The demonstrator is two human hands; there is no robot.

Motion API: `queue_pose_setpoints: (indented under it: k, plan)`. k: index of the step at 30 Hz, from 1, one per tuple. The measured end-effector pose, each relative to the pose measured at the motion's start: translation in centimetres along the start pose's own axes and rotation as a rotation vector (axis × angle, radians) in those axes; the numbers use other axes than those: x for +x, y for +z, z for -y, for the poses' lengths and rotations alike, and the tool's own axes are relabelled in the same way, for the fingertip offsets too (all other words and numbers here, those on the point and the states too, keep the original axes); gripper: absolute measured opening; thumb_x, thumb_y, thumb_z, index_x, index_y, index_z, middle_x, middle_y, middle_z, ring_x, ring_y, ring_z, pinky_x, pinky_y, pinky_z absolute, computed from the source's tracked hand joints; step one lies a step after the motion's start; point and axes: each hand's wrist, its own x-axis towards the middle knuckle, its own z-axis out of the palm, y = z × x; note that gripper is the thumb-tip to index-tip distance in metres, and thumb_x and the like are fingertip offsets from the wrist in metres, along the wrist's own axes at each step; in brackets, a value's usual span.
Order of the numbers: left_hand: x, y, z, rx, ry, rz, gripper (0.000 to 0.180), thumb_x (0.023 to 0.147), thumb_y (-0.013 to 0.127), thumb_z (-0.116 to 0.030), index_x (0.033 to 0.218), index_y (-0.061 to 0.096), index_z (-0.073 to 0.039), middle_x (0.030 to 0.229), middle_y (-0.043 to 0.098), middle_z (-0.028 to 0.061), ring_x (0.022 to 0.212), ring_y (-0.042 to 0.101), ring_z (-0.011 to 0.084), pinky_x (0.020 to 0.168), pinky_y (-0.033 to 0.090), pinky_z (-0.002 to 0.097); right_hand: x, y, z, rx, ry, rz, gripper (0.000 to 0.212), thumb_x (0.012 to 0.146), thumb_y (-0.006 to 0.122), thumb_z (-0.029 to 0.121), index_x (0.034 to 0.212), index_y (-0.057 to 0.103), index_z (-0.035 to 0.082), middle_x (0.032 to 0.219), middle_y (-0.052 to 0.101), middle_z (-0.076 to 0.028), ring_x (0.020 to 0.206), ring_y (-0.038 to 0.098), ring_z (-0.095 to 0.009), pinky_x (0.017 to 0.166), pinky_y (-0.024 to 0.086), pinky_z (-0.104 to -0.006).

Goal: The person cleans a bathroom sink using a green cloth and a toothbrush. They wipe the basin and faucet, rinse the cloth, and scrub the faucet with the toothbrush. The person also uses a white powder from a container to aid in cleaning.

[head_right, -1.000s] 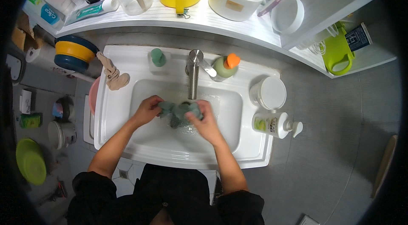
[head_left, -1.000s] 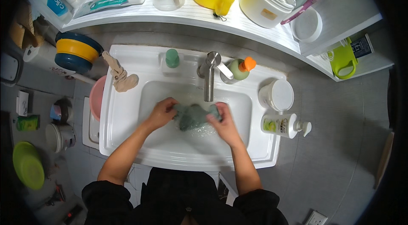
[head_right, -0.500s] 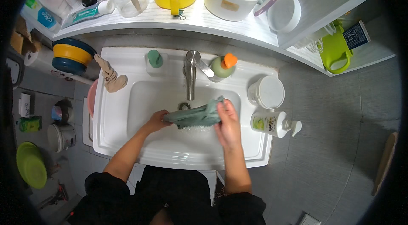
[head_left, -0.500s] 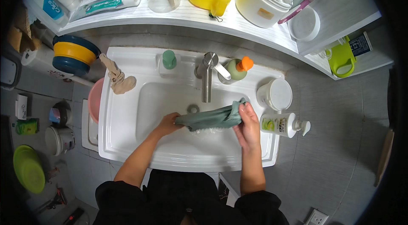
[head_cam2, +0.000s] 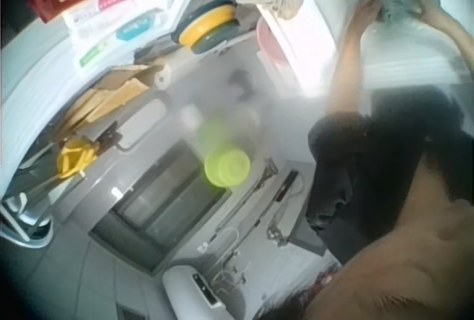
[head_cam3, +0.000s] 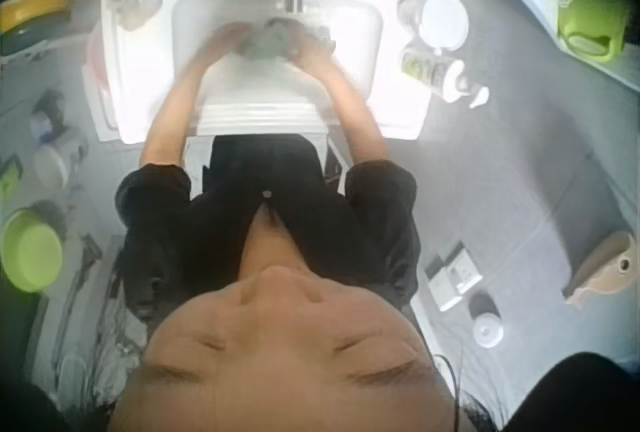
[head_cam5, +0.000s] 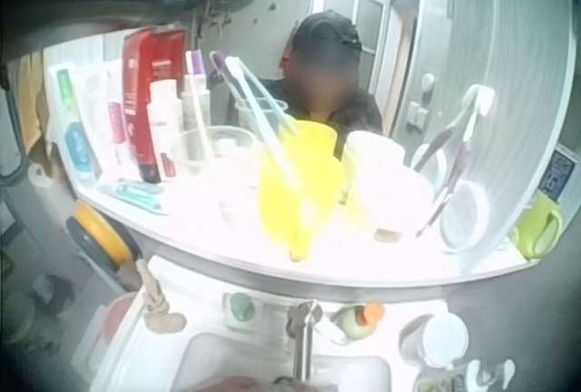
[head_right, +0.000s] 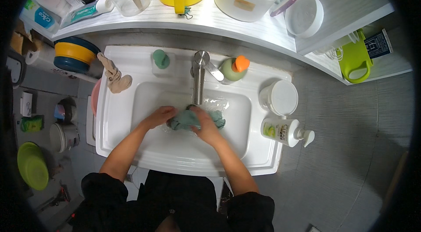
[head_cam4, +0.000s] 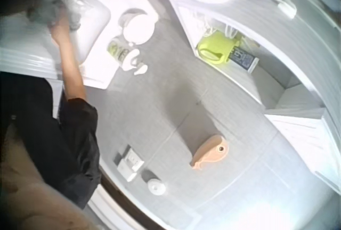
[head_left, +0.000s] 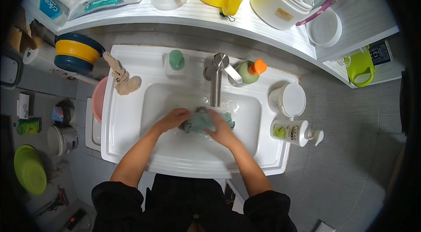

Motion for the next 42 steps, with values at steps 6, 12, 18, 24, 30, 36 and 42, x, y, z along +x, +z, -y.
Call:
queue_pose_setpoints:
  k: [6, 12, 18, 24, 30, 36, 42]
  plan:
    - [-2.3, -0.6, -4.5, -0.077, 0.063, 0.222, 0.037, 0.076, 0.067, -0.005, 0.110, 0.053, -0.001, 0.092, 0.061, 0.0039, 0.081, 0.054, 0.0105, 0.071, 0.046, 0.0246, 1.1, -0.9, 2.7, 0.355, 0.165, 0.168, 0.026, 0.080, 0.062, 0.008, 0.103, 0.055, -0.002, 0.095, 0.061, -0.013, 0.089, 0.058, -0.022, 0.077, 0.046, -0.0310]
    - [-5.7, -0.7, -9.1, 0.227, 0.110, 0.270, 0.037, 0.072, 0.071, -0.008, 0.105, 0.056, 0.000, 0.087, 0.061, 0.0051, 0.076, 0.055, 0.0097, 0.065, 0.045, 0.0241, -1.1, -4.8, 3.7, 0.537, 0.232, -0.019, 0.017, 0.091, 0.050, 0.016, 0.087, 0.056, 0.000, 0.074, 0.053, 0.001, 0.073, 0.048, -0.006, 0.065, 0.041, -0.0222]
    - [-7.5, -1.6, -11.5, 0.365, 0.194, 0.238, 0.032, 0.072, 0.072, -0.015, 0.097, 0.059, 0.000, 0.075, 0.060, 0.0020, 0.065, 0.051, 0.0089, 0.058, 0.042, 0.0244, -2.4, -9.0, 7.7, 0.812, 0.247, 0.009, 0.016, 0.093, 0.048, 0.019, 0.084, 0.054, 0.007, 0.068, 0.041, 0.006, 0.063, 0.035, -0.004, 0.058, 0.031, -0.0195]
    - [-9.1, -0.8, -12.1, 0.513, 0.300, 0.111, 0.022, 0.075, 0.070, -0.015, 0.087, 0.062, 0.001, 0.070, 0.060, 0.0037, 0.061, 0.052, 0.0107, 0.057, 0.043, 0.0255, -3.3, -13.2, 10.1, 0.941, 0.123, -0.142, 0.018, 0.092, 0.052, 0.020, 0.102, 0.054, 0.006, 0.089, 0.060, 0.001, 0.079, 0.054, -0.006, 0.072, 0.044, -0.0220]
    - [-8.7, 0.5, -10.7, 0.388, 0.485, -0.206, 0.018, 0.084, 0.060, -0.013, 0.092, 0.062, 0.002, 0.080, 0.060, 0.0072, 0.068, 0.054, 0.0119, 0.061, 0.044, 0.0256, -4.0, -15.0, 10.1, 0.807, 0.232, -0.240, 0.022, 0.095, 0.046, 0.021, 0.107, 0.053, 0.004, 0.094, 0.058, -0.002, 0.084, 0.054, -0.008, 0.075, 0.044, -0.0233]
    - [-3.4, 6.5, -6.4, -0.539, 0.621, -0.522, 0.014, 0.087, 0.051, -0.009, 0.098, 0.057, -0.003, 0.082, 0.057, 0.0054, 0.076, 0.057, 0.0144, 0.064, 0.047, 0.0235, -5.1, -12.1, 10.9, 0.847, 0.218, -0.239, 0.030, 0.095, 0.045, 0.024, 0.116, 0.047, 0.004, 0.104, 0.058, -0.002, 0.093, 0.054, -0.009, 0.081, 0.043, -0.0236]
    - [2.1, 11.1, 0.4, -1.695, 0.576, 0.579, 0.018, 0.090, 0.046, -0.025, 0.095, 0.055, -0.010, 0.089, 0.059, 0.0035, 0.082, 0.058, 0.0154, 0.071, 0.049, 0.0302, -7.6, -0.8, 10.8, 0.286, 0.056, 0.086, 0.022, 0.095, 0.045, 0.021, 0.104, 0.053, 0.003, 0.083, 0.051, -0.002, 0.079, 0.045, -0.010, 0.071, 0.041, -0.0254]
